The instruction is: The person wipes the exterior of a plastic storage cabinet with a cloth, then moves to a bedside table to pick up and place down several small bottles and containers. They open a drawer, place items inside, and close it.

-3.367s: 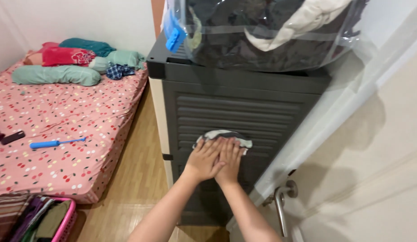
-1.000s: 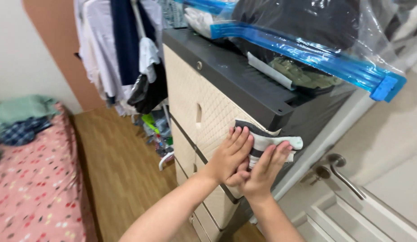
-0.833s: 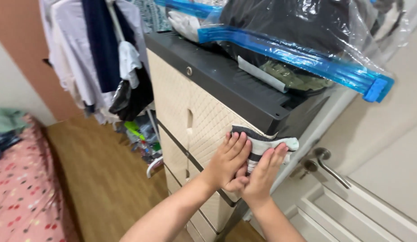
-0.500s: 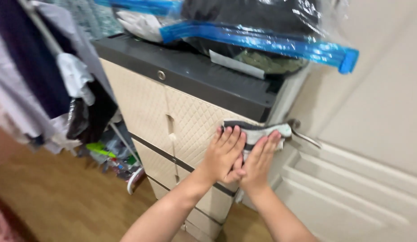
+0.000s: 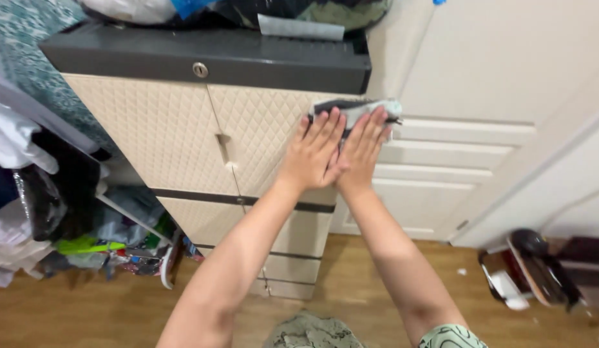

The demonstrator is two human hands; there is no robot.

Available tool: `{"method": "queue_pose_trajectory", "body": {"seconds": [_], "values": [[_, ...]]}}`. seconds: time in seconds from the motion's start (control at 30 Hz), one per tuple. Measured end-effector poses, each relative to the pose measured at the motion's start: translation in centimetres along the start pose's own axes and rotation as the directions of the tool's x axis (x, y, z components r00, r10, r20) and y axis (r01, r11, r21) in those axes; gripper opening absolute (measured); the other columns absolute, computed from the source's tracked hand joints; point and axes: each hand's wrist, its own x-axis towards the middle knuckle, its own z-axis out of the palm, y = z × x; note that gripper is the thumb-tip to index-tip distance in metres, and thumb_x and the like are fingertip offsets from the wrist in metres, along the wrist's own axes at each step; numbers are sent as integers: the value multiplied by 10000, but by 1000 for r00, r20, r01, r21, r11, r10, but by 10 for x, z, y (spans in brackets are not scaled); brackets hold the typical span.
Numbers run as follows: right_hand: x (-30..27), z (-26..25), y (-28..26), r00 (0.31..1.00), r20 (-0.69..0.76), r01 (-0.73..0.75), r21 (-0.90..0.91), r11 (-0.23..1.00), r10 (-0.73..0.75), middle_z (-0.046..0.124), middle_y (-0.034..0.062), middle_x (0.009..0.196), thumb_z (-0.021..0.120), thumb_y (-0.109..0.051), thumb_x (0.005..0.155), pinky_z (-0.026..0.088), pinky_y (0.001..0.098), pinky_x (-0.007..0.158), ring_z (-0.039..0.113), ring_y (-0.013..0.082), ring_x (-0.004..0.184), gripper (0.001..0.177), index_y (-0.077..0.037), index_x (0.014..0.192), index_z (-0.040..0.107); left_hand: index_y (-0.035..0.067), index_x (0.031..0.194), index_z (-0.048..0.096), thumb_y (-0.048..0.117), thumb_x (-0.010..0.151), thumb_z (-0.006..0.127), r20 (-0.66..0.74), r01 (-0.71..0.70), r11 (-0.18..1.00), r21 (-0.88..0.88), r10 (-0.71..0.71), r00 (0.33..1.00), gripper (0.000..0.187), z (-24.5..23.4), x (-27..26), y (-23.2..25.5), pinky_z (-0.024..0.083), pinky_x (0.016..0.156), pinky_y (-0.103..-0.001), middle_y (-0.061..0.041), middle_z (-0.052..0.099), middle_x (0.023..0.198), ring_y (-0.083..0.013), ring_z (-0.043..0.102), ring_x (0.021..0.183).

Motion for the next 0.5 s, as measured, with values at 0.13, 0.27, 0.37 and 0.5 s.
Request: {"method": "queue_pose_trajectory", "body": {"seconds": [0.13,0.27,0.37,0.5], "values": [[4,-8,-6,998,59,-11,-61,998,15,117,419,1622,429,-289,1068,89,688,1213,103,572,1518,723,170,1573,189,89,1622,328,673,1007,179,17,-7,1000,-4,7,1000,861,-10,4,-1,-36,1283,-503,-92,227,1706,-247,122,1592],[4,-13,-23,990,137,1,-156,988,21,105,373,1649,601,-295,1016,62,684,1226,84,535,1542,821,110,1602,194,77,1639,283,664,1035,153,21,3,999,33,-3,1000,852,-21,-6,-9,-64,1279,-517,-102,175,1719,-244,80,1599],[11,-16,-47,975,219,21,-238,971,33,132,343,1656,666,-342,988,80,686,1222,103,495,1552,862,76,1606,236,83,1638,294,668,1042,150,19,35,999,41,-36,999,848,-31,-16,-24,-74,1276,-512,-92,191,1718,-231,105,1598],[42,-30,-90,834,511,58,-459,886,210,89,199,1692,494,-525,1157,118,576,1298,89,341,1588,771,-35,1652,164,70,1661,228,634,1071,337,333,135,991,22,-134,933,823,-66,-19,-47,17,1288,-558,-106,141,1717,-248,64,1589]]}}
